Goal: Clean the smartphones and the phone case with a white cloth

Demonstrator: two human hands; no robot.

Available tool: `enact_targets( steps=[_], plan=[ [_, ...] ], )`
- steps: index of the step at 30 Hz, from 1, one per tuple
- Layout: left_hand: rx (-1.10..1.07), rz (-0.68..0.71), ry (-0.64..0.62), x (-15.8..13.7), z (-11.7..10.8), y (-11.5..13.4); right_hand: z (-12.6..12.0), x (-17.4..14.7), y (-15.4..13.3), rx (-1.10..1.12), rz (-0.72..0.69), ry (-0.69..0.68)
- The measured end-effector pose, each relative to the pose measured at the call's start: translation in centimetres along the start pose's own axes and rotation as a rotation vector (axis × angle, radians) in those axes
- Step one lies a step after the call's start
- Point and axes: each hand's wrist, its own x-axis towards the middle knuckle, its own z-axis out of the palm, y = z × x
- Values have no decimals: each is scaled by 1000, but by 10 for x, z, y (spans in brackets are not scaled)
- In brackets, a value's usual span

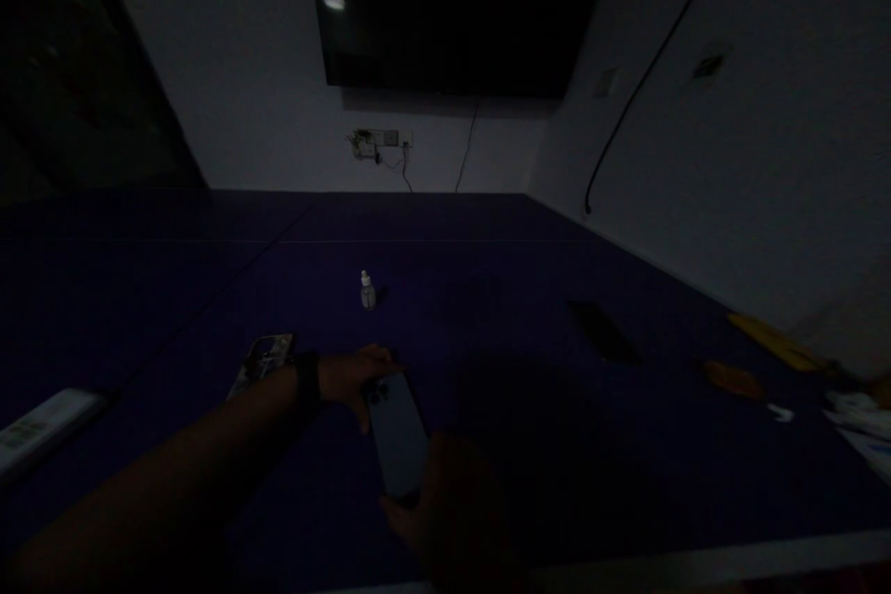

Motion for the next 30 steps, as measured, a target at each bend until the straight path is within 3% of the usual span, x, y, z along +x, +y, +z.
enact_targets(
  steps=[7, 12, 16, 19, 21, 25, 30],
  plan=[
    [-41, 45, -27, 7, -2, -3, -8, 9, -12, -29, -13, -152],
    [-60, 27, 38, -14, -4, 4, -18, 10, 14, 186, -76, -195],
    [-67, -47, 176, -47, 15, 26, -47, 33, 51, 420, -157, -240],
    [-22, -60, 309, -61, 37, 44, -59, 66, 66, 582, -13, -334],
    [-7, -57, 354, -63, 48, 51, -52, 89, 68, 681, -11, -342],
    [34, -88, 389, -59, 58, 58, -13, 123, 62, 713, -344, -206],
    [40, -127, 403, -57, 62, 61, 20, 132, 64, 562, -662, -299]
  ],
)
